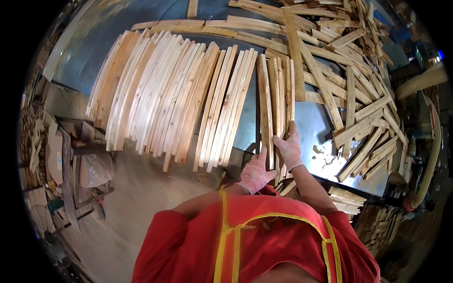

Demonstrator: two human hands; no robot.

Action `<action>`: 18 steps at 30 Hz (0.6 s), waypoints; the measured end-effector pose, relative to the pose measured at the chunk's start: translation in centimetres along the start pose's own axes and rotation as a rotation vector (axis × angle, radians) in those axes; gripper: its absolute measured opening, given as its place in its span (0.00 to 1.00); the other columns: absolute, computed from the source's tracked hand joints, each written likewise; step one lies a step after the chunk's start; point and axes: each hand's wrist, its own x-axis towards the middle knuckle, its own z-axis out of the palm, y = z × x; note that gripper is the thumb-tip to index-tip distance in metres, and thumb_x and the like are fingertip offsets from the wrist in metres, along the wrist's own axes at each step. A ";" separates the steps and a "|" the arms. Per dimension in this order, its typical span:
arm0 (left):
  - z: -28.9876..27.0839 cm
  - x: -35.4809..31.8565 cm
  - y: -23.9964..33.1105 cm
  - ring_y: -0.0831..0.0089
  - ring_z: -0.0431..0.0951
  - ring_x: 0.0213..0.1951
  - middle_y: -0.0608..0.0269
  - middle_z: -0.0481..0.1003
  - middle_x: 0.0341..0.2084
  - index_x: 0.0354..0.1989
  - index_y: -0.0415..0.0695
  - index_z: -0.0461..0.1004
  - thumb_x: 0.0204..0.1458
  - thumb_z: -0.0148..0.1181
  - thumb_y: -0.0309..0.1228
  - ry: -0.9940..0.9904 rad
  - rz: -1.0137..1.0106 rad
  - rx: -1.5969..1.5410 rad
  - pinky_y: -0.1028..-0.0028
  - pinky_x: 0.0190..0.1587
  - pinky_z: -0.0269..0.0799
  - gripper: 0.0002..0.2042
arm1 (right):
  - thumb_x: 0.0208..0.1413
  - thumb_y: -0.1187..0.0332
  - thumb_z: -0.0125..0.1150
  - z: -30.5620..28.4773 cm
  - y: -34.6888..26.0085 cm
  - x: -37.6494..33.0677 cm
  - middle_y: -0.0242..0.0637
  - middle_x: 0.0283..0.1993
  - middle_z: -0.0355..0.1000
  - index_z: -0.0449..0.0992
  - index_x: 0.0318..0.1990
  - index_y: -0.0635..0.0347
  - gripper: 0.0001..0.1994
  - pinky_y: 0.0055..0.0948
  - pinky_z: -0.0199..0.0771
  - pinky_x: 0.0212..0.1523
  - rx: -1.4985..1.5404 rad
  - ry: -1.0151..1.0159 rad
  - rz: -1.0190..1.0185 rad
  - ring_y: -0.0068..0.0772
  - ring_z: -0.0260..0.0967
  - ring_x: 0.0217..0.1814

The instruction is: The person picks up individual wooden planks from a scattered pile on a metal table and places them into a neat, growing stack. The person handles the planks one by one, aligning them carefully to form a uniform pile.

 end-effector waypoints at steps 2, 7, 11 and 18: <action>-0.3 0.0 0.2 0.41 0.76 0.61 0.33 0.68 0.65 0.81 0.45 0.45 0.48 0.74 0.55 0.013 0.036 0.102 0.55 0.63 0.74 0.57 | 0.51 0.68 0.75 -0.7 0.7 -0.1 0.57 0.74 0.63 0.42 0.82 0.60 0.56 0.39 0.72 0.68 0.418 -0.086 0.050 0.49 0.69 0.70; 0.6 0.6 -0.1 0.42 0.72 0.65 0.29 0.66 0.65 0.80 0.45 0.45 0.46 0.75 0.54 0.009 0.042 0.120 0.55 0.64 0.73 0.58 | 0.55 0.77 0.72 -0.9 2.3 0.9 0.52 0.71 0.66 0.36 0.84 0.53 0.56 0.41 0.77 0.63 0.572 -0.146 0.010 0.46 0.72 0.65; -0.1 0.2 0.0 0.40 0.74 0.64 0.28 0.64 0.67 0.81 0.46 0.44 0.46 0.75 0.53 -0.028 0.007 0.049 0.54 0.63 0.74 0.58 | 0.55 0.77 0.72 -1.0 1.1 0.0 0.51 0.73 0.64 0.39 0.83 0.55 0.55 0.37 0.76 0.62 0.636 -0.162 0.063 0.43 0.71 0.64; 1.6 -0.1 -1.8 0.38 0.77 0.55 0.32 0.71 0.55 0.79 0.51 0.51 0.49 0.75 0.49 0.094 0.195 -0.193 0.51 0.58 0.76 0.50 | 0.54 0.72 0.72 -1.1 -1.8 -2.2 0.50 0.58 0.73 0.45 0.80 0.62 0.50 0.35 0.80 0.52 0.627 -0.134 0.020 0.40 0.75 0.52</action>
